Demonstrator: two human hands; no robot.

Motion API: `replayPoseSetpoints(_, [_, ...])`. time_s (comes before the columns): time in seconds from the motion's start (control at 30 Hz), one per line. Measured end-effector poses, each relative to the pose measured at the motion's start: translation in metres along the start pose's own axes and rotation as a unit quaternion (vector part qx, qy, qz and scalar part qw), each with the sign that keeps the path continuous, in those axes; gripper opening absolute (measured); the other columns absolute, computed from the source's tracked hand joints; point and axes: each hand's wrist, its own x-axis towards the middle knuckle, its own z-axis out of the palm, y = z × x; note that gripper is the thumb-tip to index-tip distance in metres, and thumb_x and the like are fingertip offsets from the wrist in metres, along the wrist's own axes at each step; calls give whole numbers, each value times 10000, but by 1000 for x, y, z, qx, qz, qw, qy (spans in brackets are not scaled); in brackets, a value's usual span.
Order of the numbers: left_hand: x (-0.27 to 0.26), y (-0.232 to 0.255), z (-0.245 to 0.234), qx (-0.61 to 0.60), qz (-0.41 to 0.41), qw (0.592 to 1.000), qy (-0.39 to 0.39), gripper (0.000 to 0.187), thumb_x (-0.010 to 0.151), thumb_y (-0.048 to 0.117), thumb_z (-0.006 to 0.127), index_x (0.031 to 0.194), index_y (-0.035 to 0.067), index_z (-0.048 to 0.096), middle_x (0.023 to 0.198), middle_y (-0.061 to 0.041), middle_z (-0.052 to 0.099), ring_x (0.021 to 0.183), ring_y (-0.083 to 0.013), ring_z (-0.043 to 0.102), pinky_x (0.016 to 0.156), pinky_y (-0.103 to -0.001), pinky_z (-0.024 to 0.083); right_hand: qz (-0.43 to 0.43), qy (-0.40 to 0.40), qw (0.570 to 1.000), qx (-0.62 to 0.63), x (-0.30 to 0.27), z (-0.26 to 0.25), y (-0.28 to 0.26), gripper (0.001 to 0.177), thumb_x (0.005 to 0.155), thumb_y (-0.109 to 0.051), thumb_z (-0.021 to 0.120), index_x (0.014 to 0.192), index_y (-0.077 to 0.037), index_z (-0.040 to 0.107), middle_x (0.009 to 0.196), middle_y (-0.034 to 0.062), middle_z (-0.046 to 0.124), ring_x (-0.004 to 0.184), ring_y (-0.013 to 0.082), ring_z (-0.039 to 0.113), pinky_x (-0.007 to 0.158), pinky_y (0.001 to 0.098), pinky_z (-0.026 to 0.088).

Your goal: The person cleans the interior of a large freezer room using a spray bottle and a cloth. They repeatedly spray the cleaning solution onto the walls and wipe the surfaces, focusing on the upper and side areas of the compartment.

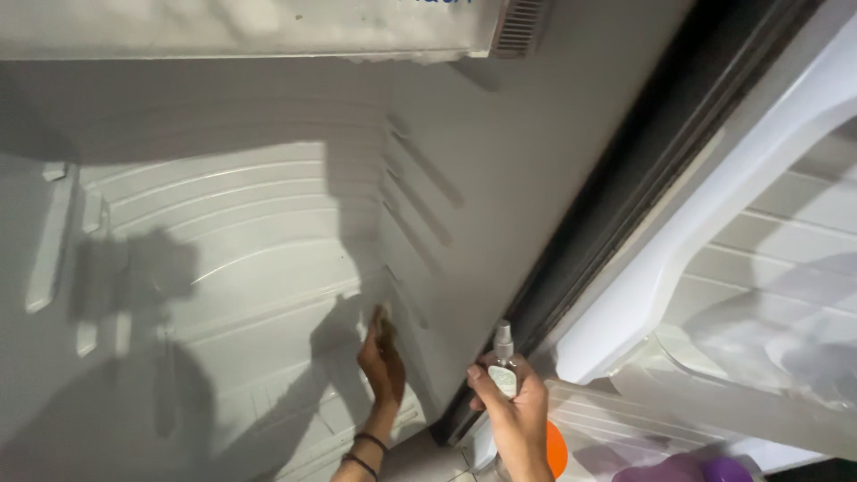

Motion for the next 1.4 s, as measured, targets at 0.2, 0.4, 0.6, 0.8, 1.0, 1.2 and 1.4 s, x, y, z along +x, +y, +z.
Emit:
replayPoseSetpoints(0.2, [42,1,8,-27,-61,997,35,427,1036,190,534,1428,31,587,1207,-179,732,978,-268,691,820,-351,549,99,15,983,-157,33,31,24,299,831,-256,768,1035,-42,729,681,38,689,530,114,595,496,281,498])
replayPoseSetpoints(0.4, [87,0,33,13,36,998,52,406,1047,175,551,1396,-30,582,1245,-177,722,1117,-266,708,951,-340,539,108,-22,986,-125,52,46,40,266,834,-241,786,962,-19,717,664,34,633,508,127,541,481,284,436])
replayPoseSetpoints(0.6, [175,-8,74,31,109,991,75,449,1040,157,489,1410,-85,569,1282,-221,696,1151,-282,677,1007,-347,521,99,-43,990,-90,70,48,65,242,814,-227,789,948,-38,717,673,22,636,527,100,557,481,274,463])
replayPoseSetpoints(0.8, [211,-3,121,-381,-35,924,-13,435,1094,183,475,1452,-59,522,1504,-199,542,1375,-314,507,1150,-376,407,94,-35,992,-78,94,47,85,272,774,-213,815,923,-8,716,635,73,642,479,146,560,449,300,461])
replayPoseSetpoints(1.0, [178,9,116,42,206,977,34,424,1069,95,467,1481,-2,501,1524,-225,531,1440,-325,484,1183,-399,396,177,-9,971,-158,104,28,88,425,718,-380,814,1009,-80,736,708,62,694,550,173,637,559,312,519])
replayPoseSetpoints(1.2, [133,19,103,84,-62,993,-58,528,1060,216,474,1585,182,427,1449,-105,660,1048,-385,649,923,-402,529,216,-39,956,-194,106,24,97,427,764,-433,775,1089,-159,734,702,57,694,581,153,642,579,293,496])
replayPoseSetpoints(1.4, [55,-7,84,92,189,977,-28,477,1082,108,447,1558,133,439,1505,-162,585,1181,-292,703,947,-351,583,101,-58,991,-70,87,28,91,306,796,-248,833,949,-9,721,636,37,614,502,116,552,460,282,445])
